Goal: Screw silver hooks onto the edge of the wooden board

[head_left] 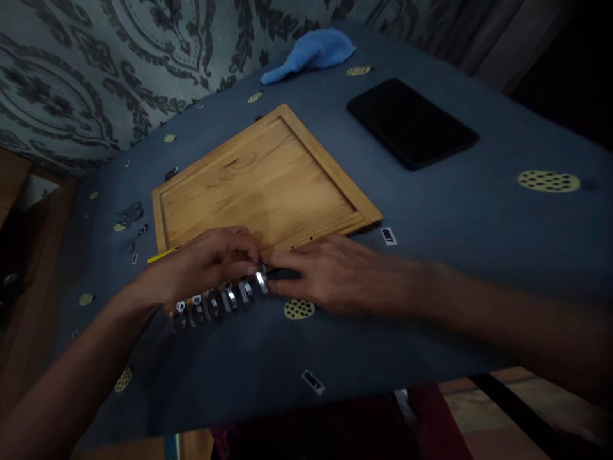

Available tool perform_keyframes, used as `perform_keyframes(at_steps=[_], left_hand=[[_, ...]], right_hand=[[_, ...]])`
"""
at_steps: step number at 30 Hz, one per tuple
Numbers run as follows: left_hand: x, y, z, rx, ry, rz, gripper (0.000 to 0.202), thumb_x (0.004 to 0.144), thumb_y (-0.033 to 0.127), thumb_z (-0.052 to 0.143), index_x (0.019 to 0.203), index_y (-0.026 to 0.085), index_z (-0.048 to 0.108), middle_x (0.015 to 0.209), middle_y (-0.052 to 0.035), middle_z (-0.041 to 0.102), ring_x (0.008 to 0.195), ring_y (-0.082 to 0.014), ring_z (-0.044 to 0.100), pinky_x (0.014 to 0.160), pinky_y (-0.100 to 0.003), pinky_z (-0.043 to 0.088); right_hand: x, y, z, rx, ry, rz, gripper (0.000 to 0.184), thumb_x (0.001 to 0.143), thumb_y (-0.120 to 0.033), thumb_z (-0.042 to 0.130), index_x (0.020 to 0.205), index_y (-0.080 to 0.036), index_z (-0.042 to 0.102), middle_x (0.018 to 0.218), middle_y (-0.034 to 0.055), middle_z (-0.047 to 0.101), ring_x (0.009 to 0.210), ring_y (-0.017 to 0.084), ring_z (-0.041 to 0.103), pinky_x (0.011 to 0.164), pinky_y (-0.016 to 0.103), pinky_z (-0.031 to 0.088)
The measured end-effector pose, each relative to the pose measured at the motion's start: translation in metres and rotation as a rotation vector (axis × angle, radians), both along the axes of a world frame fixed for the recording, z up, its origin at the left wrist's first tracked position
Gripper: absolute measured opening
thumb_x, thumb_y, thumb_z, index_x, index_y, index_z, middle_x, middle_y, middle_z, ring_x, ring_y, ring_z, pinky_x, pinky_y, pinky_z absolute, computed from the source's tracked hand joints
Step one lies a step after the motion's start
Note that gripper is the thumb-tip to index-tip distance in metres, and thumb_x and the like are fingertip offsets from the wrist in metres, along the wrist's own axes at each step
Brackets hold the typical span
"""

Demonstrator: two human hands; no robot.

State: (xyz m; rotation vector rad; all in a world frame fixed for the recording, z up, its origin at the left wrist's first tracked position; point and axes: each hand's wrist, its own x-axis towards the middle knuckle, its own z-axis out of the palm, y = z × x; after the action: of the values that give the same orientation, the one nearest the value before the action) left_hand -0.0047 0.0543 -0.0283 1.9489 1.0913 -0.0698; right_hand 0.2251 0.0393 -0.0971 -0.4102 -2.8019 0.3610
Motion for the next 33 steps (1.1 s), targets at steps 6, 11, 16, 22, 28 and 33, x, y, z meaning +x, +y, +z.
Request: perform_keyframes(at_steps=[6, 11, 16, 22, 28, 33], left_hand=[[0.004, 0.008, 0.003, -0.080, 0.039, 0.016, 0.020, 0.090, 0.035, 0.058, 0.082, 0.017, 0.064, 0.079, 0.0005, 0.058, 0.072, -0.0117, 0.055, 0.066, -0.023, 0.044], [0.007, 0.015, 0.004, -0.217, 0.068, 0.024, 0.019, 0.085, 0.033, 0.061, 0.077, 0.016, 0.063, 0.075, 0.0002, 0.059, 0.067, -0.0113, 0.056, 0.062, -0.022, 0.044], [0.008, 0.019, 0.004, -0.235, 0.033, 0.025, 0.016, 0.084, 0.029, 0.063, 0.075, 0.016, 0.062, 0.071, 0.0017, 0.060, 0.063, -0.0091, 0.055, 0.059, -0.019, 0.043], [-0.001, 0.003, 0.004, -0.026, -0.105, 0.140, 0.015, 0.091, 0.031, 0.063, 0.085, 0.017, 0.067, 0.077, 0.0003, 0.066, 0.071, -0.0109, 0.061, 0.065, -0.020, 0.047], [-0.006, -0.021, 0.000, 0.199, -0.180, 0.076, 0.011, 0.093, 0.022, 0.065, 0.103, 0.021, 0.069, 0.094, -0.0009, 0.068, 0.089, -0.0120, 0.064, 0.078, -0.022, 0.048], [-0.003, -0.017, -0.004, 0.239, -0.071, -0.044, 0.011, 0.096, 0.021, 0.059, 0.098, 0.022, 0.070, 0.090, -0.0004, 0.064, 0.085, -0.0125, 0.059, 0.074, -0.025, 0.044]], right_hand=[[-0.001, 0.000, 0.003, 0.074, -0.062, 0.013, 0.018, 0.100, -0.015, 0.049, 0.112, -0.019, 0.062, 0.115, 0.0078, 0.061, 0.072, 0.013, 0.054, 0.057, 0.030, 0.032], [-0.001, 0.000, 0.008, 0.073, -0.115, 0.014, 0.018, 0.099, -0.014, 0.050, 0.111, -0.019, 0.062, 0.112, 0.0080, 0.061, 0.070, 0.013, 0.054, 0.055, 0.030, 0.030], [0.000, 0.000, 0.010, 0.064, -0.107, 0.020, 0.020, 0.101, -0.016, 0.046, 0.111, -0.018, 0.063, 0.112, 0.0087, 0.060, 0.069, 0.013, 0.053, 0.055, 0.031, 0.031], [0.003, 0.000, 0.008, 0.010, -0.052, 0.028, 0.020, 0.101, -0.016, 0.045, 0.112, -0.018, 0.063, 0.115, 0.0089, 0.060, 0.072, 0.012, 0.053, 0.059, 0.030, 0.035], [0.001, 0.001, 0.005, -0.001, -0.038, 0.026, 0.022, 0.101, -0.015, 0.045, 0.114, -0.018, 0.064, 0.116, 0.0088, 0.061, 0.073, 0.012, 0.055, 0.059, 0.030, 0.036], [-0.002, 0.001, 0.009, 0.034, -0.125, 0.005, 0.021, 0.102, -0.020, 0.048, 0.113, -0.020, 0.065, 0.113, 0.0077, 0.063, 0.075, 0.015, 0.058, 0.056, 0.031, 0.031]])
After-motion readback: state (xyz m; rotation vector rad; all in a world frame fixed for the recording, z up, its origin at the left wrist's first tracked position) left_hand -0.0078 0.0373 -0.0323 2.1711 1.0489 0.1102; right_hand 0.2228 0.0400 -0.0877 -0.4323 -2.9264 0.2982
